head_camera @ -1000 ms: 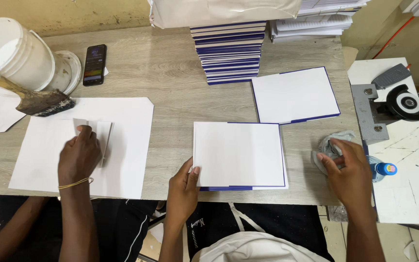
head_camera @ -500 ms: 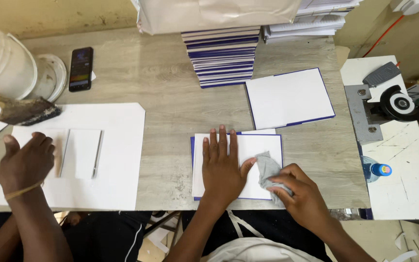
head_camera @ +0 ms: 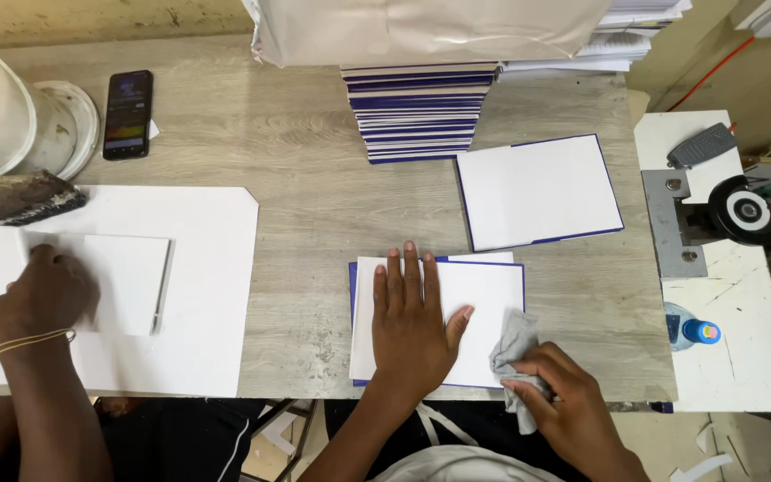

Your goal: The person inserts white paper sheets into blue notebook covers, wipes the surface with a cloth, and stacks the completed notebooks. Another person applies glue to paper sheets using a brush in the background.

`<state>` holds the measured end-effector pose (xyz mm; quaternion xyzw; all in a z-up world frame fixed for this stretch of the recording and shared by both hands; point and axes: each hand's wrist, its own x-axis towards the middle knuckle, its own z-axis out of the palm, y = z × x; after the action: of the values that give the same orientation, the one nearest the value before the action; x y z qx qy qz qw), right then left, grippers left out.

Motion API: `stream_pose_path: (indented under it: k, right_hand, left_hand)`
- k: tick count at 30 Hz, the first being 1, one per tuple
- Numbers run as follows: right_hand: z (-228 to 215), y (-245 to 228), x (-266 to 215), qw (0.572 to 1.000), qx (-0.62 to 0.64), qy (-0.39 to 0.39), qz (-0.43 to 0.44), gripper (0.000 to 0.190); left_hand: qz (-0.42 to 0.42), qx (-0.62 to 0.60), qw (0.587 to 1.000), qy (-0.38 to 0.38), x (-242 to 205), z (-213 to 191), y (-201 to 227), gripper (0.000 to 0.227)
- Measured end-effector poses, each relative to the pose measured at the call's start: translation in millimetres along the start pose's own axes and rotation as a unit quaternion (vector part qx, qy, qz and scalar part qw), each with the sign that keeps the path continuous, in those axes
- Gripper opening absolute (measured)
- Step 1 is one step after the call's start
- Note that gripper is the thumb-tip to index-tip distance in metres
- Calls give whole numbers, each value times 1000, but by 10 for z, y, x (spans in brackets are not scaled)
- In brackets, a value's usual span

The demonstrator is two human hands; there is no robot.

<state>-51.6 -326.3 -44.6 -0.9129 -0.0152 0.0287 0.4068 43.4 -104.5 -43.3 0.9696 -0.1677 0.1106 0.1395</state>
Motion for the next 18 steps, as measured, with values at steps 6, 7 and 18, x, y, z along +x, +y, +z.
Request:
stream_pose_path:
  k: [6,7,18]
  right_hand:
    - [30,-27,380,995,21,19,99,20]
    - [-7,-38,544,997,-7,38,73,20]
    - [364,-682,1665,948,-184,-165,-202,15]
  left_hand:
    - [36,-28,997,-67,-321,-63,296,89]
    - [58,-55,995,-62,-429,-74,361,88]
    - [155,-103,982,30,-618,77,286,82]
